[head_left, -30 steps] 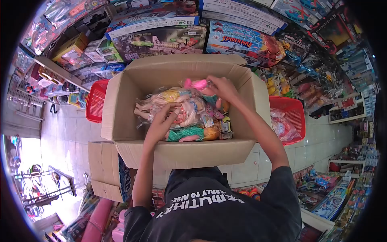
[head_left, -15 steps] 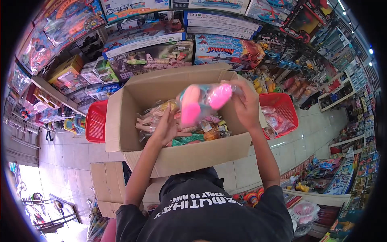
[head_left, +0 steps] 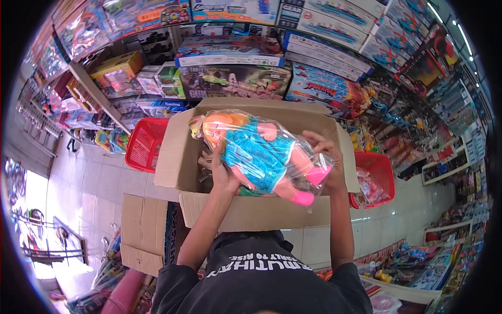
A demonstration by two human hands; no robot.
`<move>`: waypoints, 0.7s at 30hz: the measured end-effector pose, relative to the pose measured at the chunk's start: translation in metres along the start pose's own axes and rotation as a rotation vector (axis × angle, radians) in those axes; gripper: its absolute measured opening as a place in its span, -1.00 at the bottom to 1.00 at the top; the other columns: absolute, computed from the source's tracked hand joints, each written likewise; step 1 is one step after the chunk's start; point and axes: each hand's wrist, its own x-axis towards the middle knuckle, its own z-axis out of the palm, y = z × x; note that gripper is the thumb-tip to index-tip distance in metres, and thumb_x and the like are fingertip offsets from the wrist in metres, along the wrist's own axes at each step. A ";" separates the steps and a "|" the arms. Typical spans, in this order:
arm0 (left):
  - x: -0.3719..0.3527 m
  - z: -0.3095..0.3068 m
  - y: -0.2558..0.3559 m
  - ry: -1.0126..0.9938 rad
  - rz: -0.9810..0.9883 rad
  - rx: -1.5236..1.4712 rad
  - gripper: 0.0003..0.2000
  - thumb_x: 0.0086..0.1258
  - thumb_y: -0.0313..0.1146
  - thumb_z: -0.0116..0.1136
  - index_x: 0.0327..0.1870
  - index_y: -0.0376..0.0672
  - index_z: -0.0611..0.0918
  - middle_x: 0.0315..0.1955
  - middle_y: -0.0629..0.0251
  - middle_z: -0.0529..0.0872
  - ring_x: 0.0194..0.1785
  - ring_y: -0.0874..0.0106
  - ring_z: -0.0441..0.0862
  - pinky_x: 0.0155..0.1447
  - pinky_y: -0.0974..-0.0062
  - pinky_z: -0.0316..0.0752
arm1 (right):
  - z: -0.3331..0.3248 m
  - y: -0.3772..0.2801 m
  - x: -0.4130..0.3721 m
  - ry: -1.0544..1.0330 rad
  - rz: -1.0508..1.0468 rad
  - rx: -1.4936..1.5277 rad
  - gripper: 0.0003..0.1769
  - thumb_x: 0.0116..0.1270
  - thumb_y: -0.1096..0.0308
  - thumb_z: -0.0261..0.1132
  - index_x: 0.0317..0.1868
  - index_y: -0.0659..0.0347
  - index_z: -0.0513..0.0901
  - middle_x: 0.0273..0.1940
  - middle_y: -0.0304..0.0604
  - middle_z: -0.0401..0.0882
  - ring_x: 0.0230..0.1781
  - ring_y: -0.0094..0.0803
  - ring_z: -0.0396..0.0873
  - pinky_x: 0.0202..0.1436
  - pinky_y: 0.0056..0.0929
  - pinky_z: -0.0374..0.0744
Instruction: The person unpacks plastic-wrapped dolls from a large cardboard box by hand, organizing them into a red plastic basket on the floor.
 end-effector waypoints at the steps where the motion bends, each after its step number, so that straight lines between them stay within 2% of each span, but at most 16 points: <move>1: 0.000 -0.001 0.005 -0.011 0.018 -0.006 -0.47 0.41 -0.04 0.09 0.29 -0.18 0.39 0.17 0.14 0.53 0.24 0.23 0.47 0.33 0.16 0.38 | -0.005 0.004 -0.002 -0.028 0.112 0.023 -0.79 0.21 0.45 0.36 -0.15 0.23 0.56 0.23 0.11 0.45 0.24 -0.18 0.45 0.32 -0.25 0.38; 5: -0.001 -0.015 0.016 0.015 0.061 0.004 -0.50 0.39 -0.15 0.16 0.27 -0.18 0.40 0.13 0.19 0.55 0.22 0.27 0.48 0.32 0.18 0.39 | -0.037 0.033 -0.006 -0.211 0.268 0.051 -0.68 0.19 0.46 0.37 -0.04 0.27 0.57 0.22 0.03 0.47 0.22 -0.29 0.46 0.29 -0.35 0.41; 6: -0.005 -0.012 0.019 0.024 0.060 0.023 -0.51 0.39 -0.19 0.18 0.27 -0.19 0.40 0.12 0.21 0.56 0.21 0.30 0.50 0.31 0.21 0.39 | -0.042 0.039 -0.004 -0.251 0.343 0.114 -0.60 0.19 0.45 0.37 0.05 0.29 0.54 0.22 -0.01 0.48 0.22 -0.31 0.46 0.29 -0.37 0.41; 7: -0.007 -0.013 0.022 0.030 0.065 0.020 -0.51 0.39 -0.19 0.18 0.27 -0.19 0.40 0.12 0.21 0.56 0.21 0.30 0.50 0.31 0.21 0.39 | -0.045 0.044 -0.004 -0.289 0.418 0.177 -0.53 0.19 0.44 0.37 0.13 0.30 0.52 0.21 -0.05 0.49 0.22 -0.34 0.46 0.29 -0.39 0.41; 8: -0.009 -0.016 0.027 0.027 0.109 0.084 -0.51 0.39 -0.19 0.18 0.27 -0.19 0.40 0.12 0.22 0.56 0.21 0.31 0.50 0.31 0.22 0.40 | -0.048 0.048 -0.002 -0.290 0.425 0.179 -0.53 0.19 0.44 0.37 0.13 0.30 0.52 0.21 -0.05 0.49 0.22 -0.34 0.46 0.29 -0.39 0.41; 10: -0.019 -0.014 0.038 0.063 0.177 0.199 -0.52 0.43 -0.17 0.12 0.29 -0.19 0.39 0.15 0.23 0.55 0.20 0.32 0.51 0.31 0.25 0.40 | -0.050 0.051 0.007 -0.334 0.562 0.143 -0.41 0.22 0.44 0.34 0.27 0.30 0.42 0.22 -0.08 0.49 0.21 -0.37 0.47 0.29 -0.40 0.41; 14: -0.037 -0.023 0.081 0.059 0.272 0.232 -0.48 0.48 -0.08 0.01 0.33 -0.22 0.35 0.22 0.17 0.49 0.26 0.26 0.46 0.36 0.19 0.35 | -0.040 0.072 0.032 -0.367 0.589 0.058 -0.36 0.27 0.40 0.31 0.35 0.27 0.34 0.23 -0.10 0.47 0.24 -0.37 0.44 0.28 -0.40 0.41; 16: -0.046 -0.029 0.105 0.087 0.315 0.274 -0.49 0.49 -0.08 -0.01 0.33 -0.22 0.35 0.23 0.16 0.48 0.26 0.25 0.46 0.36 0.18 0.36 | -0.046 0.101 0.037 -0.413 0.788 -0.119 -0.33 0.27 0.33 0.31 0.36 0.26 0.31 0.24 -0.07 0.45 0.27 -0.36 0.40 0.27 -0.36 0.42; 20: -0.059 -0.052 0.151 0.164 0.408 0.310 -0.51 0.50 -0.09 -0.01 0.31 -0.23 0.37 0.20 0.15 0.51 0.24 0.25 0.48 0.33 0.19 0.39 | -0.050 0.166 0.041 -0.512 0.680 -0.299 -0.30 0.25 0.20 0.34 0.34 0.27 0.32 0.21 0.03 0.46 0.24 -0.25 0.44 0.27 -0.26 0.43; 21: -0.061 -0.057 0.160 0.197 0.415 0.313 -0.51 0.50 -0.10 -0.01 0.31 -0.24 0.37 0.20 0.13 0.51 0.24 0.24 0.48 0.33 0.18 0.39 | -0.044 0.170 0.046 -0.644 0.637 -0.592 -0.28 0.26 0.14 0.33 0.36 0.24 0.30 0.25 0.02 0.43 0.25 -0.21 0.44 0.28 -0.25 0.42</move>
